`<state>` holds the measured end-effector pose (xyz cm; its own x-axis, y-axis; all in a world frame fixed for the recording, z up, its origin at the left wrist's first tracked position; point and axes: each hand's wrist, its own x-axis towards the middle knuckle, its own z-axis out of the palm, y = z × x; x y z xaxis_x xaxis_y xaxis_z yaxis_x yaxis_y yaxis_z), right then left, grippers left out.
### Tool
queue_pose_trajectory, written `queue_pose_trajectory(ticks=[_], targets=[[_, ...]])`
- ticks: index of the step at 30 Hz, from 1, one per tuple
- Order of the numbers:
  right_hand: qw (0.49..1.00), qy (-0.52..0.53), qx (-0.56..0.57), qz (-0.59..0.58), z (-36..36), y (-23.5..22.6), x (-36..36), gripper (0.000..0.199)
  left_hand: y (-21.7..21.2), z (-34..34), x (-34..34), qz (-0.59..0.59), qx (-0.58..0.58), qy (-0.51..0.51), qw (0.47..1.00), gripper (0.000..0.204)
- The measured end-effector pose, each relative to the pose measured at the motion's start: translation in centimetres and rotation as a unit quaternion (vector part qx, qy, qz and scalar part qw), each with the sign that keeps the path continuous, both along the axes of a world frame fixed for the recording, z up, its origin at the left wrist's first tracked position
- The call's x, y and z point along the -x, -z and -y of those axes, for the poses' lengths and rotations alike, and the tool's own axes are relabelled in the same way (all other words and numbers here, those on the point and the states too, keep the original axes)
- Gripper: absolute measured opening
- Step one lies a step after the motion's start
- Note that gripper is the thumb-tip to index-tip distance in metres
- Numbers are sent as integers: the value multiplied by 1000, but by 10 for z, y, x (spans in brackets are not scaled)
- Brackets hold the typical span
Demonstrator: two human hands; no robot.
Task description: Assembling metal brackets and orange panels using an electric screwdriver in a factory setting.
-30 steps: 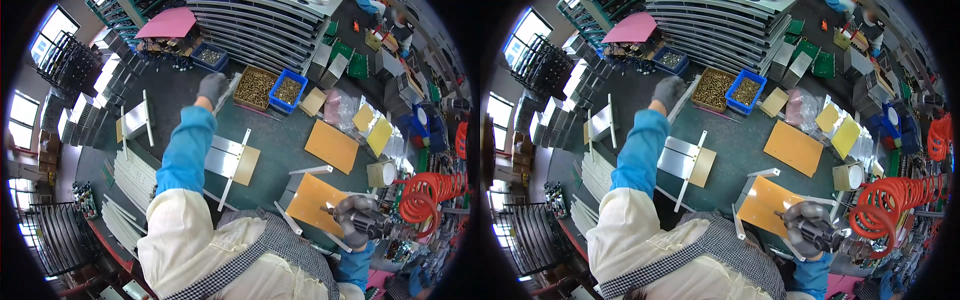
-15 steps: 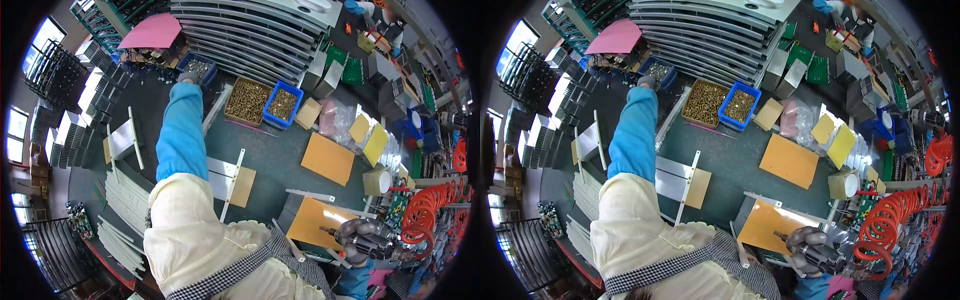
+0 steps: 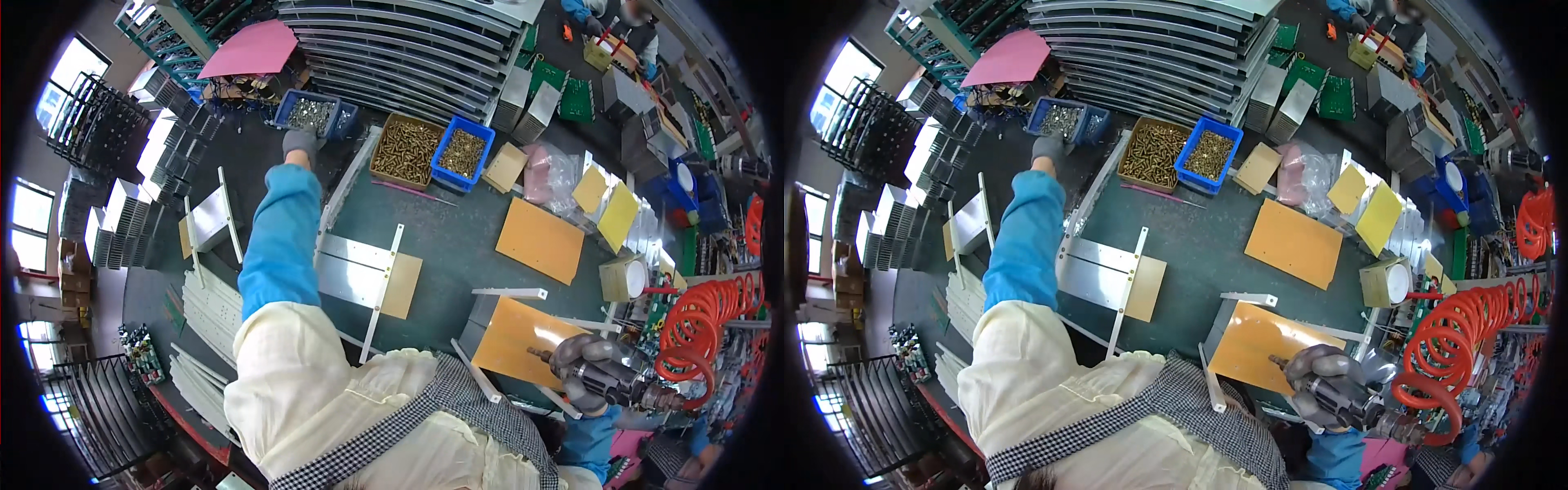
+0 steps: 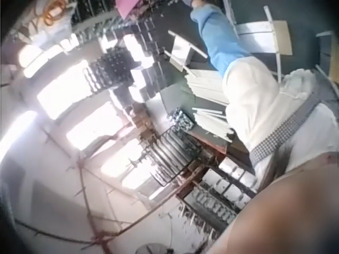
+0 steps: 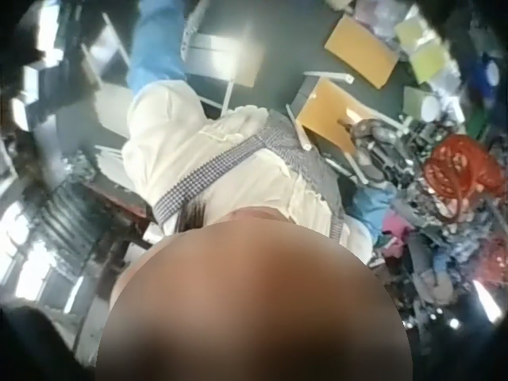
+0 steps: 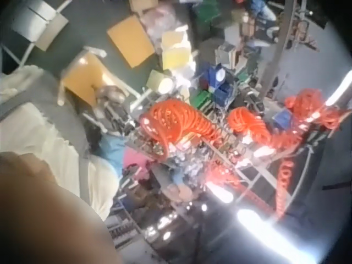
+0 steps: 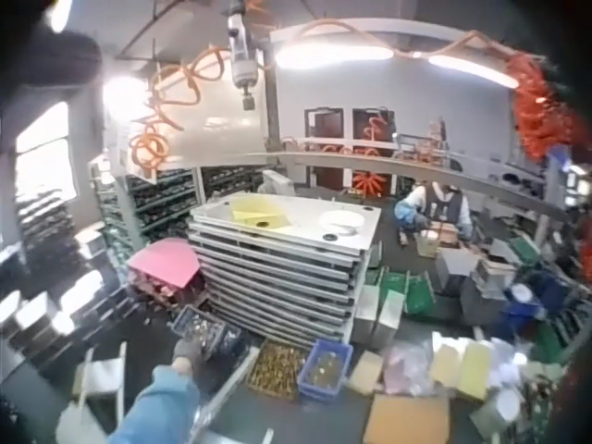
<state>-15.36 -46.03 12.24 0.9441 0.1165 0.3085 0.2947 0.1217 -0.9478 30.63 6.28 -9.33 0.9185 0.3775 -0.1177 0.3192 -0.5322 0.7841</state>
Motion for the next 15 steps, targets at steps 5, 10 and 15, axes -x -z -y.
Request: queue_pose_trajectory(ticks=[5,10,15], targets=[[1000,-12,10,14,3,0,-1,49,10,3,56,-128,300,-105,939,15],[1000,-15,9,6,7,1,0,48,30,12,82,-114,-48,236,964,14],[999,-36,-4,0,11,3,-1,49,-18,17,97,-251,-34,27,967,32]])
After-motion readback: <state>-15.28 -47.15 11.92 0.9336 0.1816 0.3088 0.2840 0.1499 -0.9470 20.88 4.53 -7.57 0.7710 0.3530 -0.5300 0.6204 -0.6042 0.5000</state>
